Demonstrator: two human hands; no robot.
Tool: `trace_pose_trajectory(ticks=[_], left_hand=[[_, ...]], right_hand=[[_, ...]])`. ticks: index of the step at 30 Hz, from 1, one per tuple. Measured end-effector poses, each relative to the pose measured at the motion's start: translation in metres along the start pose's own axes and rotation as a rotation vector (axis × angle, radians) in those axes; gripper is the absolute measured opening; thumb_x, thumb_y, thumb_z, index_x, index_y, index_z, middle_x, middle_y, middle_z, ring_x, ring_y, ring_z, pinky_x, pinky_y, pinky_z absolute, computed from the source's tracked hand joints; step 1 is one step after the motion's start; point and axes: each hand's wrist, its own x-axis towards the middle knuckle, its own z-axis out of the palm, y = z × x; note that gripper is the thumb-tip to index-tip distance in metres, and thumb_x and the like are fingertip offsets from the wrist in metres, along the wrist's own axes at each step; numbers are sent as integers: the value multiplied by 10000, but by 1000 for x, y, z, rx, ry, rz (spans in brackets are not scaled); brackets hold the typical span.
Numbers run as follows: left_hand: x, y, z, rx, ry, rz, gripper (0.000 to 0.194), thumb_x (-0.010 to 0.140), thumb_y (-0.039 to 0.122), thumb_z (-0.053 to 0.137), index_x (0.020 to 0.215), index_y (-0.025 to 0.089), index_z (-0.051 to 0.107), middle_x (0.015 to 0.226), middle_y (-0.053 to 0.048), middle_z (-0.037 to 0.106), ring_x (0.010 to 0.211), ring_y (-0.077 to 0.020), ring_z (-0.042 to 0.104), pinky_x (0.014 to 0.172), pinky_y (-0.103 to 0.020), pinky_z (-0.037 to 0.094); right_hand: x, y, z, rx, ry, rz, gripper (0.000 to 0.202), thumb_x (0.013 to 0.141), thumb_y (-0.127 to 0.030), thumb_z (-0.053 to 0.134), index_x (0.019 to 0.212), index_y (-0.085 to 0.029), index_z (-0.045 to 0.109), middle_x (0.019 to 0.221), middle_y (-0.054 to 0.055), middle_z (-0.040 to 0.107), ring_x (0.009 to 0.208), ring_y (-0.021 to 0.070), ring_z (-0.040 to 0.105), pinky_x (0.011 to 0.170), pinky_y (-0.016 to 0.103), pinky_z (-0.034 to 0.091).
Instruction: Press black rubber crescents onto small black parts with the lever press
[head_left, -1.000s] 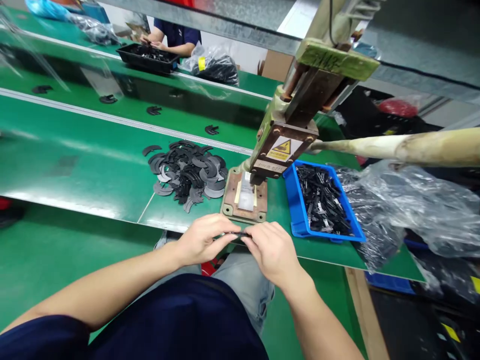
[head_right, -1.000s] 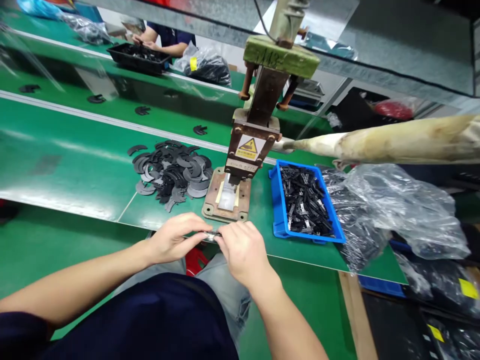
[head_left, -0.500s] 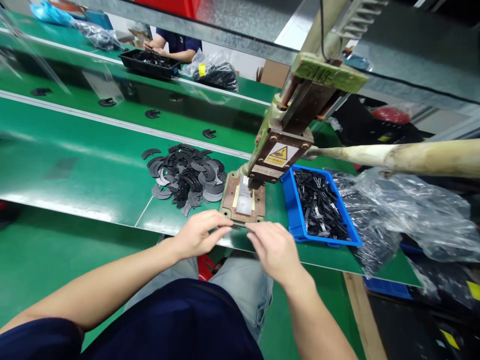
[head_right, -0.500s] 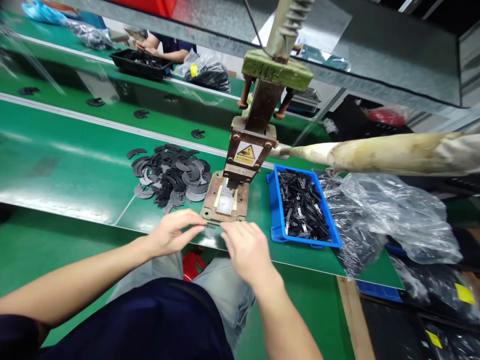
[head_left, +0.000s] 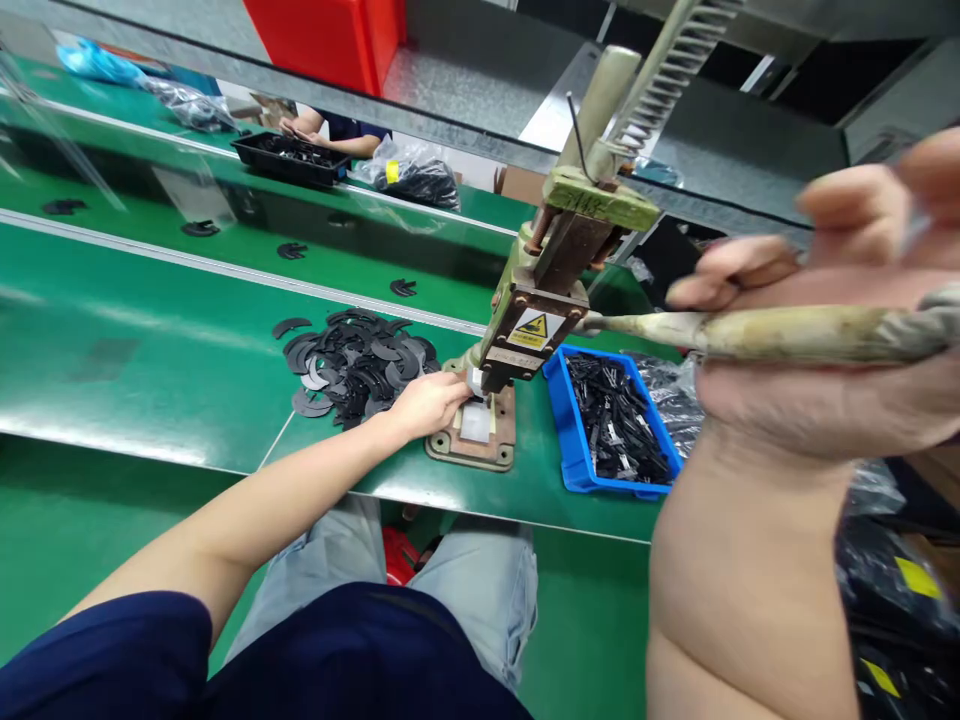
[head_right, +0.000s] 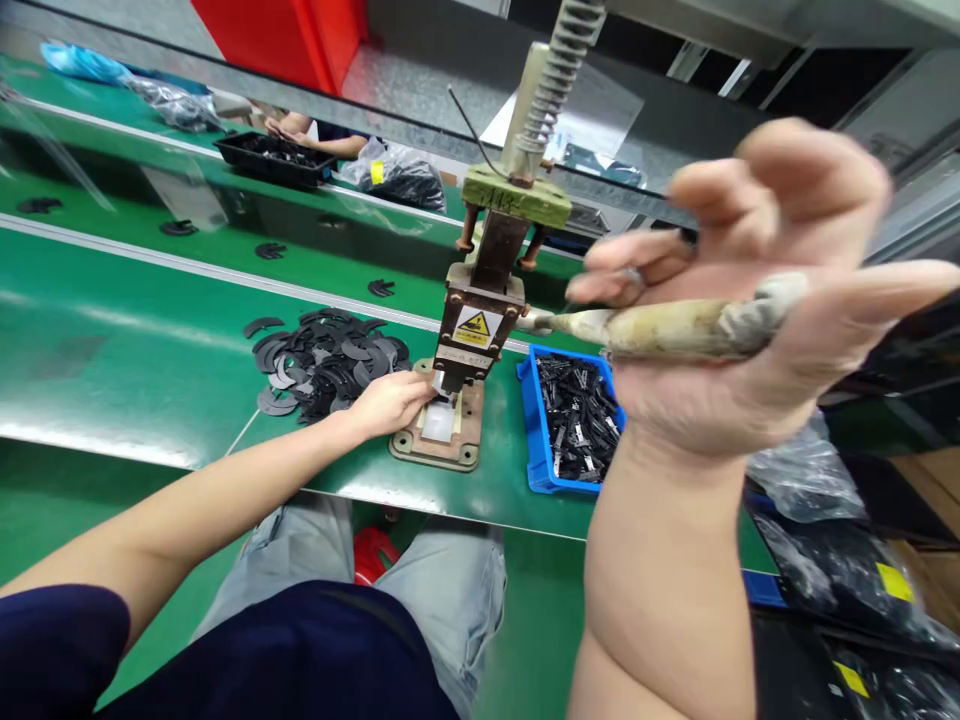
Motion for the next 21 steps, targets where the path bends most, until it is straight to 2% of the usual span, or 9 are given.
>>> trace_pose_trajectory(ticks=[1, 2, 3, 5, 8, 10, 13, 16, 21], left_hand=[[1, 0, 0, 13, -25, 17, 283, 1009, 208, 535, 1174, 255, 760, 1116, -92, 724, 1080, -232, 686, 950, -364, 557], [1, 0, 0, 22, -44, 31, 302, 990, 184, 545, 1184, 261, 763, 1128, -94, 717, 1094, -238, 682, 964, -372, 555], [2, 1, -1, 26, -59, 43, 320, 974, 166, 550, 1190, 261, 766, 1139, -97, 712, 1104, -243, 680, 974, -380, 554], [2, 2, -2, 28, -76, 60, 341, 959, 143, 545, 1192, 248, 770, 1155, -103, 707, 1112, -251, 678, 983, -388, 554], [4, 4, -4, 9, -86, 76, 356, 958, 124, 520, 1194, 223, 767, 1181, -106, 711, 1113, -248, 681, 980, -383, 558], [4, 5, -4, 1, -88, 72, 365, 965, 122, 502, 1209, 216, 757, 1191, -105, 717, 1113, -245, 685, 978, -380, 560], [2, 7, -3, -3, -91, 48, 376, 972, 125, 486, 1232, 215, 741, 1189, -98, 727, 1109, -240, 695, 974, -374, 563], [0, 8, -4, -34, -101, 41, 385, 978, 127, 474, 1259, 220, 720, 1186, -88, 739, 1116, -223, 701, 978, -356, 563], [-2, -22, -33, 45, -88, -42, 350, 1001, 187, 498, 1284, 207, 702, 1220, -114, 740, 1141, -254, 676, 1031, -423, 533]], right_hand=[[1, -1, 2, -64, 61, -23, 639, 906, -652, 383, 526, -184, 593, 809, 63, 737, 1455, 194, 537, 666, 162, 470], [1, -2, 3, -177, 145, -73, 558, 928, -602, 463, 647, -163, 663, 907, 62, 740, 1140, 181, 744, 685, 226, 522], [-1, -2, 4, -315, 168, -103, 491, 935, -576, 527, 744, -157, 699, 943, 62, 724, 858, 156, 784, 696, 294, 557], [-9, 1, 6, -455, 91, -118, 420, 880, -571, 677, 819, -157, 718, 746, 22, 670, 684, 141, 725, 676, 329, 581], [-37, 13, 8, -549, -52, -194, 307, 858, -354, 762, 630, -195, 632, 558, -23, 554, 586, 158, 659, 660, 405, 601], [-64, 27, 11, -604, -32, -309, 337, 851, -255, 713, 562, -213, 547, 526, -32, 529, 530, 148, 605, 653, 435, 595], [-108, 52, 15, -738, 31, -385, 316, 843, -240, 672, 564, -229, 525, 534, -37, 542, 549, 161, 609, 702, 468, 598], [-139, 72, 18, -842, 105, -337, 260, 852, -274, 651, 610, -250, 557, 587, -36, 588, 642, 184, 666, 813, 513, 604], [-152, 84, 22, -815, 243, -343, 268, 872, -296, 620, 618, -251, 545, 603, -27, 599, 651, 199, 674, 851, 555, 592]])
